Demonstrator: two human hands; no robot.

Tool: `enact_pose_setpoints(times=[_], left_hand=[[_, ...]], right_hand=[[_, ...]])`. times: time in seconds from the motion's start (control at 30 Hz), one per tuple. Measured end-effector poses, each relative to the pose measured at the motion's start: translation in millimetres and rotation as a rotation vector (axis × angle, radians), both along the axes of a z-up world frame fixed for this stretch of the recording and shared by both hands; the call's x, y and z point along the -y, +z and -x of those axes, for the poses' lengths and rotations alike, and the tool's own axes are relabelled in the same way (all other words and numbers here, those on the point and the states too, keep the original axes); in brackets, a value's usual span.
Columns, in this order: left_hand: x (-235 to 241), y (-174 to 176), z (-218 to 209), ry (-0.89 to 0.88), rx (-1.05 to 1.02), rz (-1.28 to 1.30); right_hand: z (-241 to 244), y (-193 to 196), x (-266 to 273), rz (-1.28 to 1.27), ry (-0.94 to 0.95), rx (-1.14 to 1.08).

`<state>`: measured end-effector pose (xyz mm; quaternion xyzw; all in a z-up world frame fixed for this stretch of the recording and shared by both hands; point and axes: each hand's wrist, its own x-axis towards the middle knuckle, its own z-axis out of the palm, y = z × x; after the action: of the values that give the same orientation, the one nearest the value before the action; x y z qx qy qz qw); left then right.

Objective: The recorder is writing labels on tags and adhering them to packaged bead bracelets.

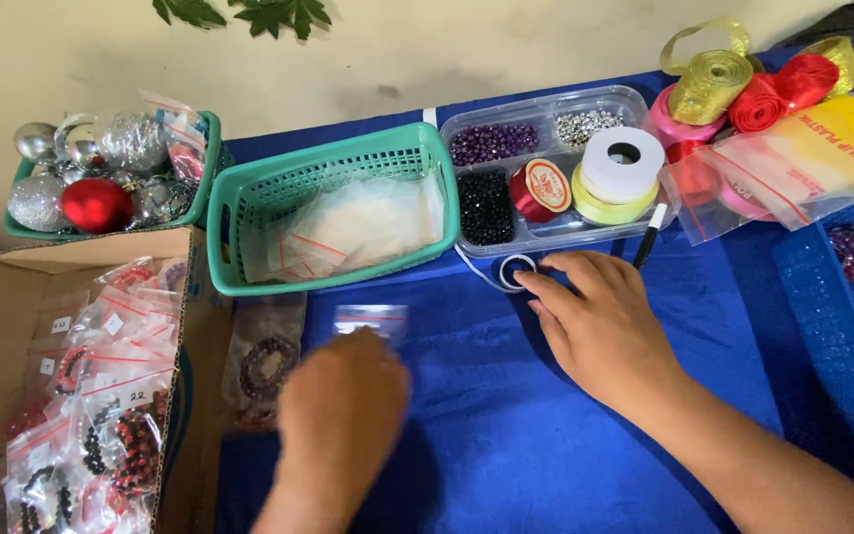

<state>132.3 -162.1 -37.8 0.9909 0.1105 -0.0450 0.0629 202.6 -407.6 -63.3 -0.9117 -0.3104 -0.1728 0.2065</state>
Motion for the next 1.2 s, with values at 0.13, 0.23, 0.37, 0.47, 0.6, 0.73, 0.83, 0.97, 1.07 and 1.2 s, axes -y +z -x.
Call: enact_pose_setpoints(times=[0.13,0.23,0.37,0.47,0.6,0.73,0.83,0.97,1.07,1.2], left_hand=[[41.0,-0.7,3.6,-0.21,0.255,0.343],[53.1,-1.2,-2.9,-0.236,0.129,0.577],[48.8,-15.5,-14.1,-0.547,0.365,0.491],[52.3,-16.9,-15.3,-0.586,0.302,0.565],[68.5,-16.5,-8.6,-0.527,0.288,0.696],[68.8,-9.2,-14.5,-0.27,0.093,0.959],[65.0,-9.8,-21.8,-0.435,0.408,0.71],[67.6,-10.5,-29.1,-0.418,0.462,0.512],[70.0,-17.0,-38.9,-0.434,0.352,0.345],[73.8,-20.1,-49.2,-0.512,0.317,0.119]], right_hand=[[-3.0,-5.4,2.5,0.03,-0.018,-0.019],[-5.7,-8.2,3.6,0.033,-0.024,-0.026],[-7.4,-8.3,4.0,0.019,-0.016,-0.052],[-8.8,-7.2,2.9,-0.038,0.008,-0.046],[-12.6,-15.4,4.4,-0.099,0.069,-0.009],[-12.6,-5.2,2.6,-0.074,0.091,-0.013],[-12.0,0.9,2.2,0.006,0.054,-0.086],[-10.6,-1.7,4.7,-0.018,0.098,-0.048],[-12.7,-8.3,7.2,-0.036,0.104,0.015],[-11.9,-4.7,8.4,-0.026,0.08,-0.019]])
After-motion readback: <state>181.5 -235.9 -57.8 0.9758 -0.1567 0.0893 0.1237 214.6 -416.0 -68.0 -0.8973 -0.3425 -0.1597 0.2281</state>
